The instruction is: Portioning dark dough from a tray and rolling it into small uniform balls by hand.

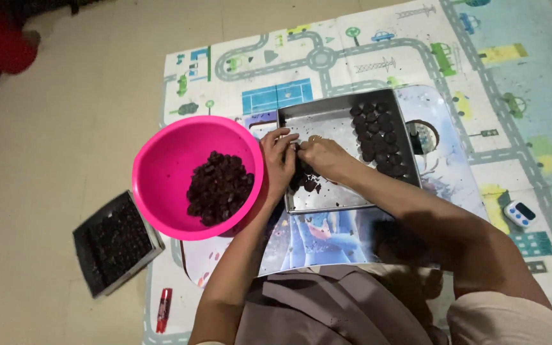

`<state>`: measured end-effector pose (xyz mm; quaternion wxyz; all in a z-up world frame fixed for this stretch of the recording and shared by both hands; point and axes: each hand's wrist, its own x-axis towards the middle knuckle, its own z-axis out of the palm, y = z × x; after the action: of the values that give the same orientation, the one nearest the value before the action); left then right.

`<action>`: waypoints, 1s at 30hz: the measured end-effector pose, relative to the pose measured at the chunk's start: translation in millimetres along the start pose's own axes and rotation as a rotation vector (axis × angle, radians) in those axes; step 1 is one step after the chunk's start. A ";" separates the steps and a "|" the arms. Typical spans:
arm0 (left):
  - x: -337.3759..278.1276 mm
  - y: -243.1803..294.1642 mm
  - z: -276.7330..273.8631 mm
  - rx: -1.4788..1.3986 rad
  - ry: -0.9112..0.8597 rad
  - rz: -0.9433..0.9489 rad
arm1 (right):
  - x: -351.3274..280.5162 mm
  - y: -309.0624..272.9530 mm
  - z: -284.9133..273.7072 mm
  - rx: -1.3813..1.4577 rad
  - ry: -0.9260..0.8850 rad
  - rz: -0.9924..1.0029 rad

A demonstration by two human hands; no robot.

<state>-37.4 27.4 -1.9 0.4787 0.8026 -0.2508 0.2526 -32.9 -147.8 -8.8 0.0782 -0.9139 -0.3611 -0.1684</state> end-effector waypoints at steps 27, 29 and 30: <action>15.6 -5.1 26.3 -0.032 0.017 -0.090 | 6.4 43.6 34.5 0.549 0.233 0.405; 14.5 -8.6 28.6 -0.019 0.001 -0.102 | 7.0 45.3 30.9 0.544 0.235 0.411; 14.7 -12.3 31.3 -0.008 -0.013 -0.108 | 9.1 44.4 24.3 0.583 0.175 0.466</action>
<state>-13.4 2.2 -13.2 0.4932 0.8147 -0.2112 0.2200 9.8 -167.9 -29.0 0.4016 -0.8929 -0.1686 -0.1138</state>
